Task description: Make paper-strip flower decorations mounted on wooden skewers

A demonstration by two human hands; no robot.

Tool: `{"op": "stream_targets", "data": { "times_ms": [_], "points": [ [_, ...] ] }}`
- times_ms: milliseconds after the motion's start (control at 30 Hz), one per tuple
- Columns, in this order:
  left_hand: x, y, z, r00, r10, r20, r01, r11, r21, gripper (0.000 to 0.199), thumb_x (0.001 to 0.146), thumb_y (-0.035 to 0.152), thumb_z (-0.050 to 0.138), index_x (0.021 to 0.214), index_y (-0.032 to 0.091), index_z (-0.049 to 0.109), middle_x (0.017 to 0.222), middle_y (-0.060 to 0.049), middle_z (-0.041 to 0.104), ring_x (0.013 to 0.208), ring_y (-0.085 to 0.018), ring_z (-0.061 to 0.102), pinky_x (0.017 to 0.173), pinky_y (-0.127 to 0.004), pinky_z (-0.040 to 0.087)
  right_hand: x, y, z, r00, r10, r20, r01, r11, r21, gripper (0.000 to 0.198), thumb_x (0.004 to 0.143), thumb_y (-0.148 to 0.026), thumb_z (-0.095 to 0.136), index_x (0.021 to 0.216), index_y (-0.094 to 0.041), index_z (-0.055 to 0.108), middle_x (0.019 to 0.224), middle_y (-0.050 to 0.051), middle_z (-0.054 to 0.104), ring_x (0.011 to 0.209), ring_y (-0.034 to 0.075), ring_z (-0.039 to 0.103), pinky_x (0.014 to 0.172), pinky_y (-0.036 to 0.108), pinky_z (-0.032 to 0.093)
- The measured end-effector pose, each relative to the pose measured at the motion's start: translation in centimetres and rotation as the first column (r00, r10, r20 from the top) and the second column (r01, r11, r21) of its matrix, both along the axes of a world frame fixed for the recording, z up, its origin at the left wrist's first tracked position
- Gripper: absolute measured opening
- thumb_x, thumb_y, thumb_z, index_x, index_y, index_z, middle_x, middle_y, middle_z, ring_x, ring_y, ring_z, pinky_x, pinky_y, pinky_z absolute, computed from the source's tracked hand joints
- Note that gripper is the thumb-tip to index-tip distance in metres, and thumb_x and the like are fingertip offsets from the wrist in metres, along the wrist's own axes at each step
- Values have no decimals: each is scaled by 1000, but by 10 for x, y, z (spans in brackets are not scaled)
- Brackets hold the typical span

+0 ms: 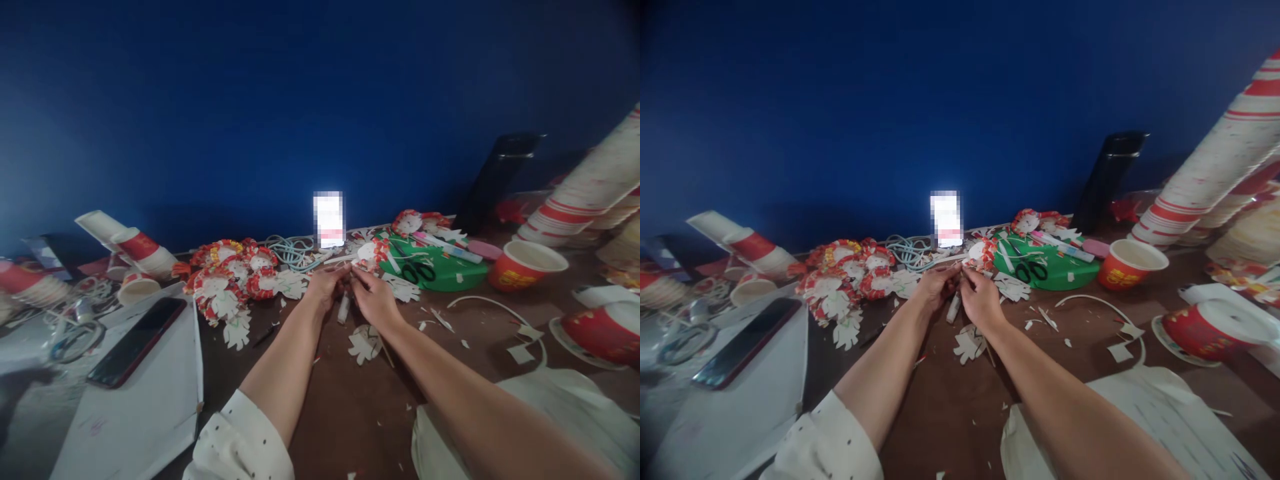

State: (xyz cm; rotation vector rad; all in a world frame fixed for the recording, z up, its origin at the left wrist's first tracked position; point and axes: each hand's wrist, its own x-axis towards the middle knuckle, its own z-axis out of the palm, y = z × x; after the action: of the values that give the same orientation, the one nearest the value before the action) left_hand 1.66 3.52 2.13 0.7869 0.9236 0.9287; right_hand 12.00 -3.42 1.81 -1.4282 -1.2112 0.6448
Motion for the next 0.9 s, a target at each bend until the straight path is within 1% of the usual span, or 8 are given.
{"op": "stream_targets", "data": {
  "times_ms": [100,167,300,433,533,667,767,900],
  "points": [
    [-1,0,0,1000,-13,-8,13,1000,8,33,65,27,89,64,12,60,48,5,48,37,-3,38,37,-17,26,2,3,-4,994,4,-106,-10,998,-61,45,83,-38,56,118,-18,76,79,6,77,73,23,71,66,34,56],
    [-2,-1,1,1000,-30,2,30,1000,8,33,65,28,89,66,12,60,49,5,48,37,-2,37,37,-17,24,2,5,-6,979,4,-204,-31,992,-125,53,82,-44,55,125,-17,72,64,2,70,53,19,61,51,30,49],
    [-3,-1,4,999,-51,0,51,998,-22,33,65,27,90,67,12,60,49,6,47,40,-2,38,40,-16,29,0,7,-6,938,-19,-347,-47,983,-179,64,78,-48,57,131,-15,68,57,-1,62,41,14,47,41,27,37],
    [-4,-1,5,997,-81,10,81,996,-22,30,67,28,88,71,10,64,52,4,49,43,-3,42,42,-14,33,-2,5,-4,924,-5,-381,-61,985,-160,61,77,-44,59,129,-14,69,51,-3,56,40,13,43,41,27,34],
    [-4,-3,6,996,-76,37,78,996,-43,27,66,24,88,75,10,67,55,3,53,45,-4,45,43,-15,34,1,3,-5,967,18,-254,-55,989,-139,55,81,-43,57,125,-15,72,48,-3,56,43,16,50,45,28,40],
    [-1,-4,9,1000,-7,27,8,999,-33,23,64,18,87,71,11,66,54,3,54,46,-5,46,46,-17,37,6,2,-6,1000,8,-3,-8,999,-53,42,83,-40,57,114,-19,77,67,4,72,70,25,69,64,35,53],
    [1,-4,10,997,67,-41,-68,998,-7,17,67,16,83,70,11,67,52,3,54,48,-6,47,48,-19,38,7,3,-6,996,14,86,-12,1000,-19,38,85,-38,55,110,-21,78,77,6,76,85,28,72,74,37,55],
    [3,-4,9,996,69,-61,-67,997,28,21,71,17,81,64,12,62,49,3,50,45,-6,44,48,-20,37,5,2,-4,996,0,88,5,999,-48,42,85,-37,55,116,-18,75,70,5,73,76,26,70,72,37,54]
  ]
}}
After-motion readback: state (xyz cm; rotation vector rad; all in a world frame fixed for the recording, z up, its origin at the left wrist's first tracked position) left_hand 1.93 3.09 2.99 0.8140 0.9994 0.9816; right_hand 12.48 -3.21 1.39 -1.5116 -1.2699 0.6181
